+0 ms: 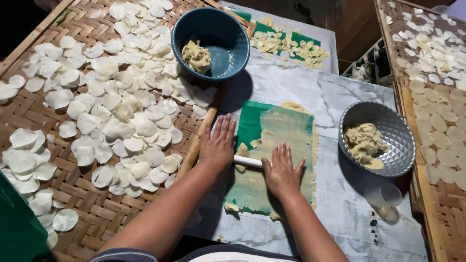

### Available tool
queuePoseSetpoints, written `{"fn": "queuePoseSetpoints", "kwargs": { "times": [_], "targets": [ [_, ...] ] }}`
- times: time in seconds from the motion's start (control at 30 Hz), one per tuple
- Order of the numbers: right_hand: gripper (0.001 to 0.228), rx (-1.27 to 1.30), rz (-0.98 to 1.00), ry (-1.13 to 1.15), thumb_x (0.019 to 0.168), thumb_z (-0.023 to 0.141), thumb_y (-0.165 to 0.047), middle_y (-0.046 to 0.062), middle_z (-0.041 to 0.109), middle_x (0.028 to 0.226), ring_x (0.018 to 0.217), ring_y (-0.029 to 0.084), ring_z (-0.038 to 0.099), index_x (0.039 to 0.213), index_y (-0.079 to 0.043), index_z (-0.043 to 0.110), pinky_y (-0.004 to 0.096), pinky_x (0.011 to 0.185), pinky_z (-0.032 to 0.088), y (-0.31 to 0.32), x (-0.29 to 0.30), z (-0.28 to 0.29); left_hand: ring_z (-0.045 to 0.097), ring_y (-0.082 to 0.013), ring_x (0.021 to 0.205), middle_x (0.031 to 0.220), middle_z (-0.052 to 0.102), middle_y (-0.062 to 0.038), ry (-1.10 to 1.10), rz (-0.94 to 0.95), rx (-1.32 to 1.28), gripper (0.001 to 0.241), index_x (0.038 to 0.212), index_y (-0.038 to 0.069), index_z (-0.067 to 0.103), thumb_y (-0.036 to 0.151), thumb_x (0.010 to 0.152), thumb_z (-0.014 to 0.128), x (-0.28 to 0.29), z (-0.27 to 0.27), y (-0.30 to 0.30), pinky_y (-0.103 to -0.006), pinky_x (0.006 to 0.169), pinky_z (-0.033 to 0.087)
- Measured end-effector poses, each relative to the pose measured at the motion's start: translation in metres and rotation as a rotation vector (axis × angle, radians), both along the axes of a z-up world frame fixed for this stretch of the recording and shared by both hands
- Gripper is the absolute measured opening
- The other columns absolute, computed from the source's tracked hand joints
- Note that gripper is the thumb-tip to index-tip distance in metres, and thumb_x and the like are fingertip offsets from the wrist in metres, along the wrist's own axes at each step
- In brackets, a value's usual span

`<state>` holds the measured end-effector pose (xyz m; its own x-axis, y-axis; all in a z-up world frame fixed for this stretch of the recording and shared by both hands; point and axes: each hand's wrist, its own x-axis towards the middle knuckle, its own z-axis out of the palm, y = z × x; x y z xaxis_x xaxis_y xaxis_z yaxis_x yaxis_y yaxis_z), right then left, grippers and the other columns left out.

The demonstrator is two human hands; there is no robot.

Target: Rolling out dough into thin sheets using a small rolling tool on a mat

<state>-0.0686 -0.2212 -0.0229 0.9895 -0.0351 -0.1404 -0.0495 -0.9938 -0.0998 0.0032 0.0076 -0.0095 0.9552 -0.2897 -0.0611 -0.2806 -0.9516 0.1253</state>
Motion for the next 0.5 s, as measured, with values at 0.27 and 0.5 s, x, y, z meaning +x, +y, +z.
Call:
{"fn": "queuePoseSetpoints", "kwargs": {
  "times": [0.27,0.5],
  "targets": [
    [0.073,-0.016,-0.038,-0.125,0.107,0.027,-0.057,0.019,0.014,0.172,0.159,0.031,0.010,0.162,-0.008,0.023,0.069,0.121,0.008,0.014,-0.013,0.020,0.006,-0.0321,0.159,0.173,0.008,-0.013,-0.025,-0.086,-0.147,0.076,0.166,0.012,0.009,0.054,0.105,0.024,-0.020,0.004,0.004,-0.0539,0.126,0.004],
    [0.077,-0.057,-0.037,-0.096,0.106,0.024,-0.062,0.018,0.020,0.170,0.159,0.031,0.014,0.161,-0.008,0.026,0.068,0.121,0.010,0.006,-0.005,-0.001,0.007,-0.0306,0.159,0.173,0.010,-0.012,0.060,-0.028,-0.152,0.073,0.166,0.014,0.010,0.053,0.105,0.021,0.005,-0.007,0.004,-0.0569,0.127,0.000]
  ]
}}
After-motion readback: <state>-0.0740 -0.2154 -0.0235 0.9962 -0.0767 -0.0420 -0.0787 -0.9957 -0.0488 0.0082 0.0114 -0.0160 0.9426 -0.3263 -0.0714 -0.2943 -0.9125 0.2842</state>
